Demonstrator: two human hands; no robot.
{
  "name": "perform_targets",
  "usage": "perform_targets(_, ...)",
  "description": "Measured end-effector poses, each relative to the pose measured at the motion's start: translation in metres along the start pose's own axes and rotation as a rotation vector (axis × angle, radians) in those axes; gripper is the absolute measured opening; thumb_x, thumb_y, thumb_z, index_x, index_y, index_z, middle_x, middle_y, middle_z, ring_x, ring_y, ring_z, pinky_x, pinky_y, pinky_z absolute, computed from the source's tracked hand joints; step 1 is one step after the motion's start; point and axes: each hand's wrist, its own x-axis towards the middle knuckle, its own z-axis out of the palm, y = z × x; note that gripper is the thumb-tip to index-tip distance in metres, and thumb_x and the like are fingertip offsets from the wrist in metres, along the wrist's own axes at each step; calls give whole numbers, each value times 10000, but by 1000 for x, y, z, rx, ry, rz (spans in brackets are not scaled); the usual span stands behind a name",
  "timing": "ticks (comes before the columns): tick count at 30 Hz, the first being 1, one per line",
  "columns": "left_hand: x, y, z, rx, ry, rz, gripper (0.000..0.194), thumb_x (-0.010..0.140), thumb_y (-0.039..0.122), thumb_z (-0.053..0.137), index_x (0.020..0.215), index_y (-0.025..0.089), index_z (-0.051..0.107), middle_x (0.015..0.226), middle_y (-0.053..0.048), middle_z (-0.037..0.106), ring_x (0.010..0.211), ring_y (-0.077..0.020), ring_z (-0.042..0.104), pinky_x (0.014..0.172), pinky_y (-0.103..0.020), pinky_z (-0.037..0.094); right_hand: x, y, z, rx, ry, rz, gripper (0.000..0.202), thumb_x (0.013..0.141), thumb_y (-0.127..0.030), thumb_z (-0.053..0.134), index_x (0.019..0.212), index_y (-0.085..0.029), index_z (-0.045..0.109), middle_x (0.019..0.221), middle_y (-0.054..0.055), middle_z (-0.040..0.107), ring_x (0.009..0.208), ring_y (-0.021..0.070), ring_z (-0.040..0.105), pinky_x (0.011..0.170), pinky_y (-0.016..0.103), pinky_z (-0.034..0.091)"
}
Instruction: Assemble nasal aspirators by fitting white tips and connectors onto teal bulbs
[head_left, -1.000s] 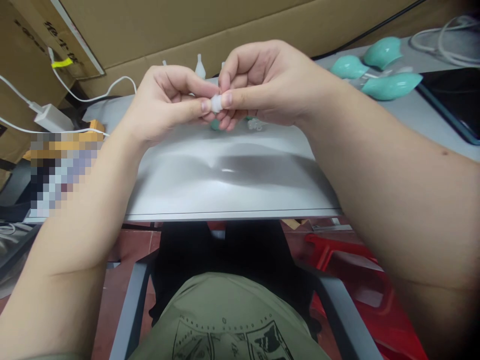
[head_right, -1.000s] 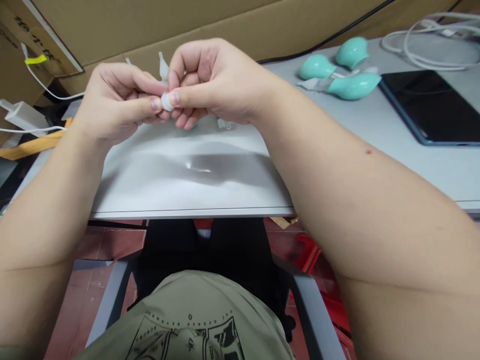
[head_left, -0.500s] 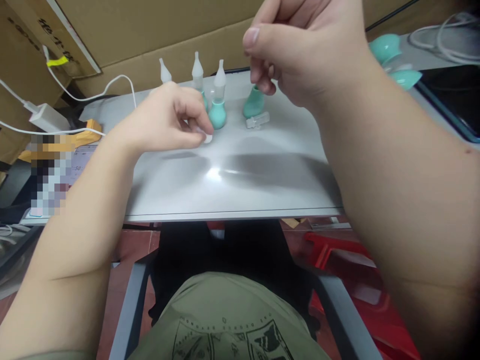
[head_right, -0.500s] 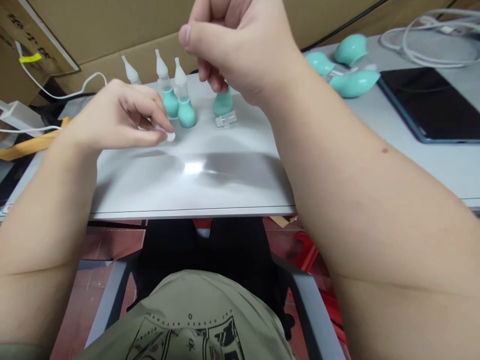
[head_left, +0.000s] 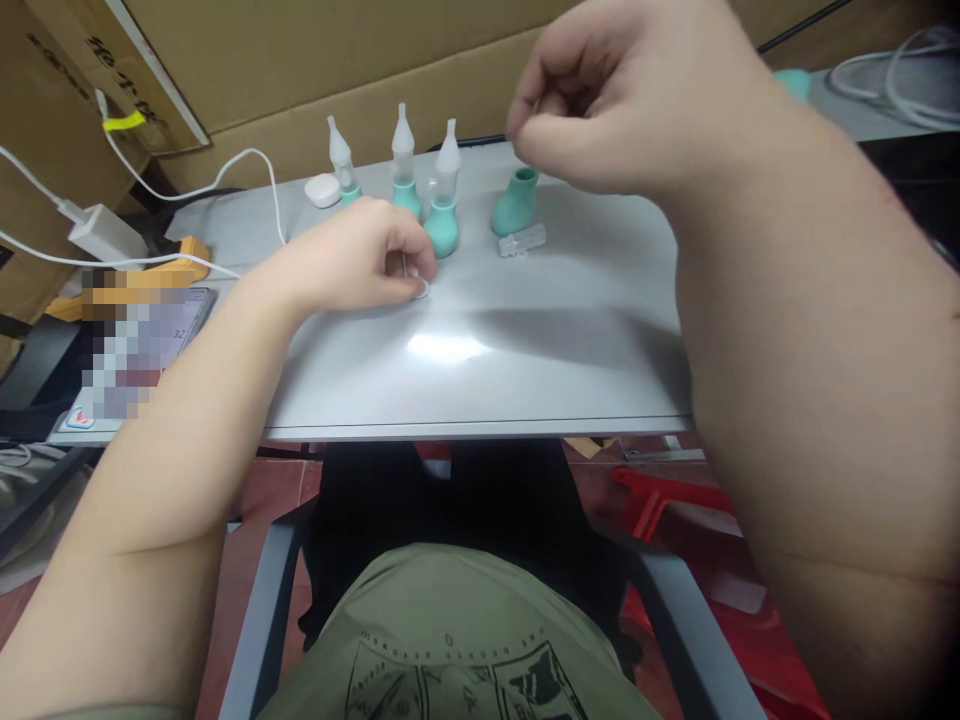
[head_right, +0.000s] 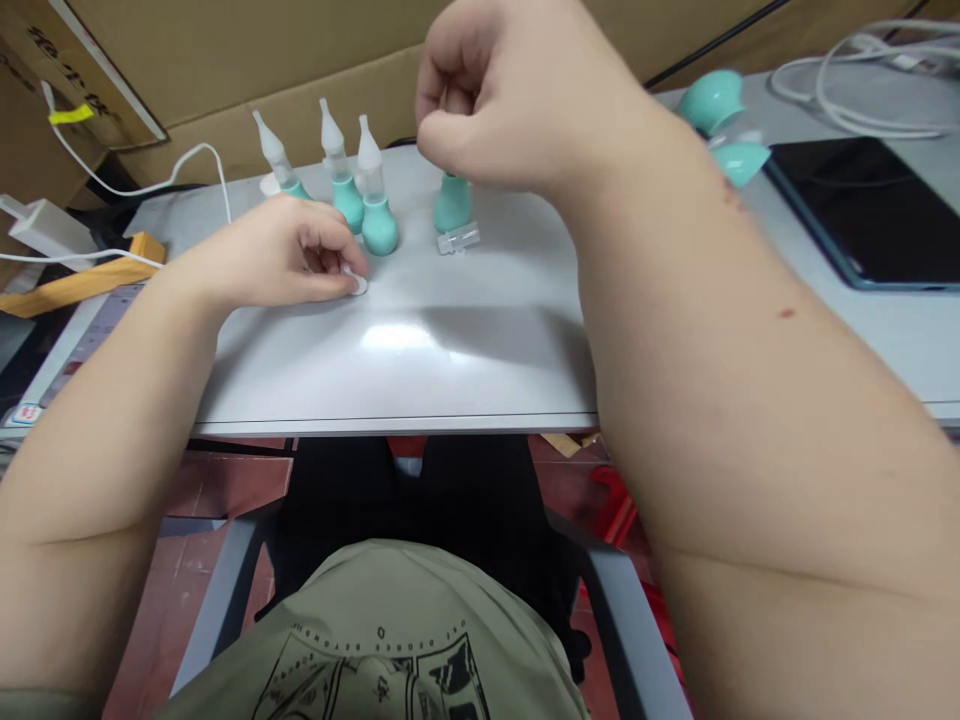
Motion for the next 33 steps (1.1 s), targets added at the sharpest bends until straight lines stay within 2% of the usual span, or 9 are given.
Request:
perform_targets(2, -1, -1, -1, -3, 6, -4, 187, 912, 307, 906, 1074, 223, 945, 1036, -70, 867, 833, -220, 772, 784, -357, 615, -2, -2, -8, -123, -62, 69, 123, 885, -52, 684, 912, -156, 743, 777, -11, 587, 740, 103, 470, 735, 327, 365)
perform_targets(5, -3, -3, -2, -22, 23, -7, 217, 928, 372, 937, 1091, 228, 945, 1055, -74, 872, 838, -216, 774, 757, -343, 608, -1, -1, -15, -303, -213, 181, 110, 981, -162, 727, 995, -185, 833, 856, 12, 658, 775, 140, 500, 736, 359, 369)
perform_targets(10, -3, -5, -3, -37, 67, 29, 221, 945, 438, 933, 1063, 252, 937, 1077, -81, 877, 851, -223, 773, 756, -355, 614, 7, 11, -15, -478, -451, 220, 259, 1030, -329, 815, 1245, -351, 959, 1063, 2, 807, 860, 192, 594, 785, 370, 402)
perform_targets(14, -2, -5, -3, -33, 84, 37, 225, 942, 457, 939, 1058, 264, 928, 1065, -79, 874, 847, -236, 769, 753, -375, 609, 12, 20, -9, -523, -561, 279, 388, 1025, -452, 885, 1397, -356, 941, 1194, 35, 859, 910, 226, 661, 854, 388, 457)
perform_targets(18, -1, -6, -3, -17, 97, 44, 204, 955, 446, 937, 1062, 272, 929, 1061, -78, 859, 842, -234, 767, 747, -379, 609, 14, 22, -1, -564, -581, 311, 464, 974, -545, 943, 1394, -349, 939, 1183, 55, 868, 909, 254, 689, 901, 422, 502)
perform_targets(24, 0, -8, -3, -47, 103, 59, 177, 963, 440, 947, 1064, 299, 914, 1090, -79, 830, 840, -249, 768, 773, -419, 623, 13, 13, 7, -645, -604, 308, 360, 991, -479, 914, 1342, -406, 951, 1188, 14, 868, 846, 252, 667, 837, 409, 488)
perform_targets(29, -2, -1, -2, -55, 155, 31, 176, 984, 410, 895, 1094, 275, 918, 1142, -88, 840, 919, -252, 789, 839, -404, 662, 9, 3, 3, -586, -591, 232, 274, 1034, -378, 815, 1268, -312, 942, 1013, 23, 826, 770, 187, 566, 788, 358, 402)
perform_targets(31, -2, 2, -3, -51, 167, 14, 194, 992, 423, 883, 1116, 277, 917, 1167, -88, 847, 976, -259, 798, 881, -398, 673, 8, 3, 1, -557, -562, 202, 256, 1012, -366, 852, 1242, -285, 931, 933, 24, 791, 734, 180, 543, 761, 360, 381)
perform_targets(33, -2, 4, -3, -49, 161, 6, 201, 988, 436, 882, 1119, 286, 913, 1172, -83, 850, 1000, -267, 800, 900, -405, 678, 8, 4, 0, -552, -583, 198, 320, 979, -428, 938, 1271, -298, 922, 906, 12, 779, 701, 179, 554, 743, 359, 383)
